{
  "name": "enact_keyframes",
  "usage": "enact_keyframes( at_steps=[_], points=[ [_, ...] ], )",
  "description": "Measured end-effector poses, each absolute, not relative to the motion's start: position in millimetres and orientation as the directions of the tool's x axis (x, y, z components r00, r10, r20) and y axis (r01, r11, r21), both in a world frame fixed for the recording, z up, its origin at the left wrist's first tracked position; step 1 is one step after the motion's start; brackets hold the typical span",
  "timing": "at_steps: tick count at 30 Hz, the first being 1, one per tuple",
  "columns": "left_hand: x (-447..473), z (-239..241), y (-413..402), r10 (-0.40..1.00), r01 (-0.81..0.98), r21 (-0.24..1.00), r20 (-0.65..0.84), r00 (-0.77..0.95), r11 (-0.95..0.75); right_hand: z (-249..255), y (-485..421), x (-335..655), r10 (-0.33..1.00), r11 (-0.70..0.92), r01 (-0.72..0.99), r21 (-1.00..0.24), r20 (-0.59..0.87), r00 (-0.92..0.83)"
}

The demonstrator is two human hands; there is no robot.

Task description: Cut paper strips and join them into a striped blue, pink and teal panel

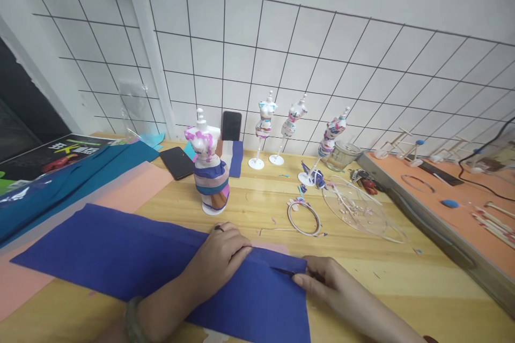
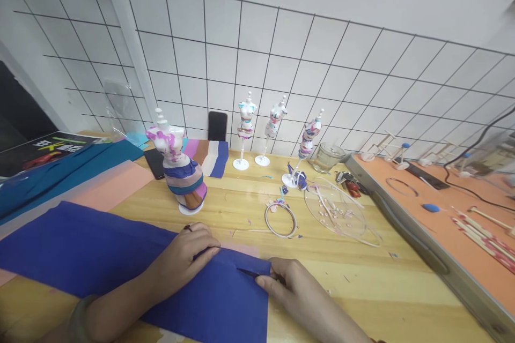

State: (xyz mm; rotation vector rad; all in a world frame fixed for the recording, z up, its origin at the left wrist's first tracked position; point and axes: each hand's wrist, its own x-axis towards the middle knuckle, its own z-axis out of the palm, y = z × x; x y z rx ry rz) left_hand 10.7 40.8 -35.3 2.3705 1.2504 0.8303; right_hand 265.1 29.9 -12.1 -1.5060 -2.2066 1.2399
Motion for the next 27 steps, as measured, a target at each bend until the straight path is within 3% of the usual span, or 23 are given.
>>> enact_keyframes(
  at_steps=[21, 27],
  points=[
    [-5, -31, 47, 0.808, 0.628, 0.508, 0.368, 0.460, -0.589, -5, 31, 277, 0.816, 0.095, 0.642, -0.761, -0.310, -0.488],
    [-7, -33, 48, 0.817, 0.637, 0.513, 0.372, 0.440, -0.576, 19, 41, 307, 0.829, 0.092, 0.749, -0.657, -0.366, -0.423]
  ],
)
